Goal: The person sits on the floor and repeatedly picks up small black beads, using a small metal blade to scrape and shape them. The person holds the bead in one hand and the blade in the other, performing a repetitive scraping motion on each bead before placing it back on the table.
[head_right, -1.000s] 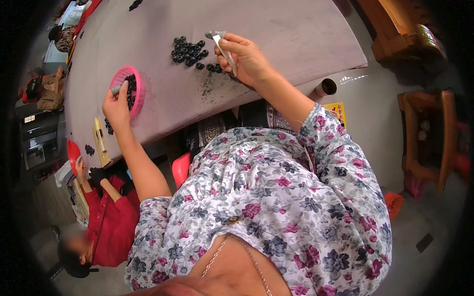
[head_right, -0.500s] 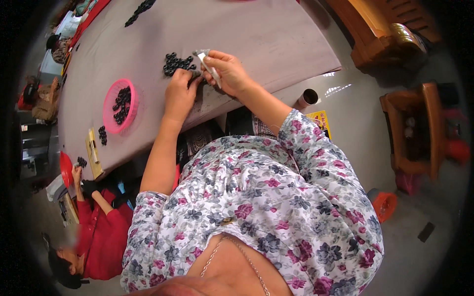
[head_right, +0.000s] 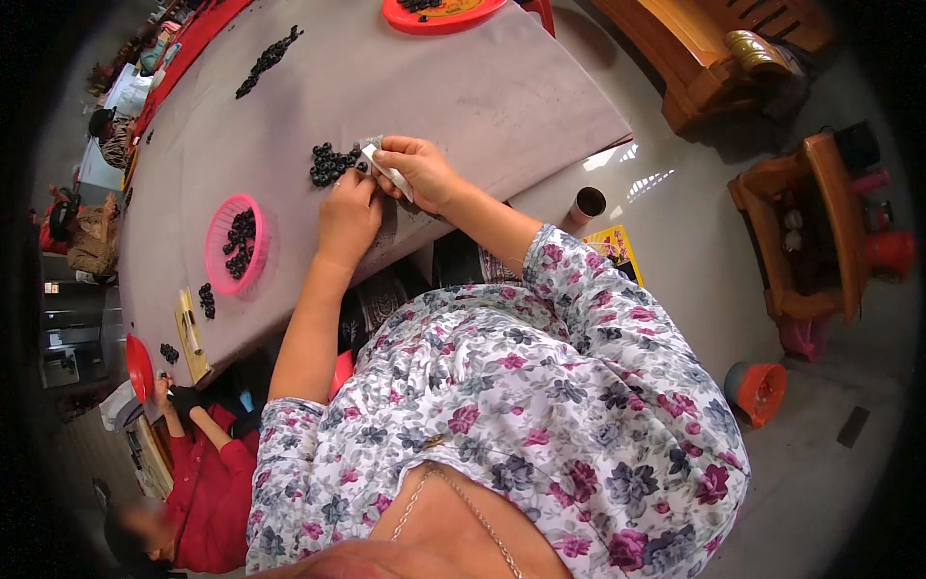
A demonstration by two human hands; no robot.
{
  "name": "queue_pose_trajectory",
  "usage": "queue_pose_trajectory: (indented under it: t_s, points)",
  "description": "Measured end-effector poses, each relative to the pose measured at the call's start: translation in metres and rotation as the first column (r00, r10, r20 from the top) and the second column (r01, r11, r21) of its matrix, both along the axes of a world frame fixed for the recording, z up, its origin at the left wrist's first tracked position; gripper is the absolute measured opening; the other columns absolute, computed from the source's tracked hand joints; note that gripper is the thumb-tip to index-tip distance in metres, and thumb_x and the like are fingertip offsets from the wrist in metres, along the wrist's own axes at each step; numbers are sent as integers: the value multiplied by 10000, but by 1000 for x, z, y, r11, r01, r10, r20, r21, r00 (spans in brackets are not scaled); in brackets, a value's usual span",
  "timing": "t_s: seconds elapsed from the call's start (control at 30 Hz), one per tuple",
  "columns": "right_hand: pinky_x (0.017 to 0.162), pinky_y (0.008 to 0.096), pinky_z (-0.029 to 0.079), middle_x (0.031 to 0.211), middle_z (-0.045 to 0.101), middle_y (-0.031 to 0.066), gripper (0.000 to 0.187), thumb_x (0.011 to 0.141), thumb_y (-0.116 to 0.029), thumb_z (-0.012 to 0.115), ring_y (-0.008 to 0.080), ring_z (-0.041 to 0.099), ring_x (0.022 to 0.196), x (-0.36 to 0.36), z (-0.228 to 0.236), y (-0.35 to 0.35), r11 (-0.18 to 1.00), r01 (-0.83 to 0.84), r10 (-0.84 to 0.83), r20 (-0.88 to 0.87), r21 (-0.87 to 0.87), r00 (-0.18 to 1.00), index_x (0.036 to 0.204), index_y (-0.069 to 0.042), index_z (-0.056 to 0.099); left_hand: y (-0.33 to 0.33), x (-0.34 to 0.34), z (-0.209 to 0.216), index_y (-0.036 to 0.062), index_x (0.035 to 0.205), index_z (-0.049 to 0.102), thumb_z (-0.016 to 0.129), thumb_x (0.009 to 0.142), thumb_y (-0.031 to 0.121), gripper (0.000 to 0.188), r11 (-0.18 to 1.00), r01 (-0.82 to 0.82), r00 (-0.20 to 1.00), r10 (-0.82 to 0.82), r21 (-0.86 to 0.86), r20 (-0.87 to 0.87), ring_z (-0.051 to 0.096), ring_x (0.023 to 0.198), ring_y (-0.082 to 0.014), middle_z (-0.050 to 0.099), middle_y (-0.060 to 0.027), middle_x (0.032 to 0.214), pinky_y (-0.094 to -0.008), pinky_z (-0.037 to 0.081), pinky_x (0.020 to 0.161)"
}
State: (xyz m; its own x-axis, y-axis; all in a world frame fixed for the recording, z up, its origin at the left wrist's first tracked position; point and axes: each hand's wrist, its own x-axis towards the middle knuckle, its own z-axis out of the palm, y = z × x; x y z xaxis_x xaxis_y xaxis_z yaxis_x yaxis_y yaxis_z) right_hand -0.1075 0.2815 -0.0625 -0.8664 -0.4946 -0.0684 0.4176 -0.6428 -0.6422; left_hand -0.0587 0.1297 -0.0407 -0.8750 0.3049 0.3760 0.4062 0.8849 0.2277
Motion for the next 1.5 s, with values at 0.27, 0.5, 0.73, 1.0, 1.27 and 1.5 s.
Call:
queue_pose_trajectory:
  t_s: [0.27,0.5,0.73,1.0,1.27,1.5]
  points:
    - [477,226,458,798,607,50,145,939,-89,564,98,568,586,-4,-11,-3,1000,-14,15,-92,13,996,1038,13,597,2,3,-5,41,847,621,624,803,128,98,999,-12,1000,12,51,6,620,816,-322,592,-131,865,-445,510,673]
    - [479,226,456,797,611,55,175,936,-96,573,101,571,591,-2,-17,2,999,4,2,-127,43,992,1064,20,597,12,8,-2,38,898,619,653,798,155,158,973,-116,986,89,200,141,611,862,-344,598,-136,900,-456,502,707]
    - [488,227,449,794,614,62,165,941,-119,574,112,577,603,3,-12,7,995,36,-22,-151,88,988,1035,14,601,-14,2,1,42,891,600,672,775,147,172,981,-195,980,195,12,-38,589,913,-315,562,-113,914,-442,499,723]
    - [474,195,414,752,579,20,274,943,-124,581,68,542,575,21,10,16,969,-121,170,-228,214,959,1179,15,573,-32,31,21,46,916,623,638,912,178,133,9,-485,798,-404,875,446,545,684,-116,628,-29,822,-254,449,601]
    - [469,184,384,783,574,6,489,905,-114,644,56,520,566,57,31,14,883,-204,352,-309,423,884,1343,16,470,-29,60,17,56,962,612,625,921,204,154,-339,-709,638,-682,618,358,543,696,-97,621,-22,831,-233,458,593]
    - [479,185,383,794,586,-9,491,909,-117,636,48,514,584,61,38,12,869,-202,383,-358,452,852,1362,-12,475,-28,68,11,51,982,618,632,915,235,197,-335,-762,583,-728,555,361,532,690,-95,610,-13,839,-235,463,588]
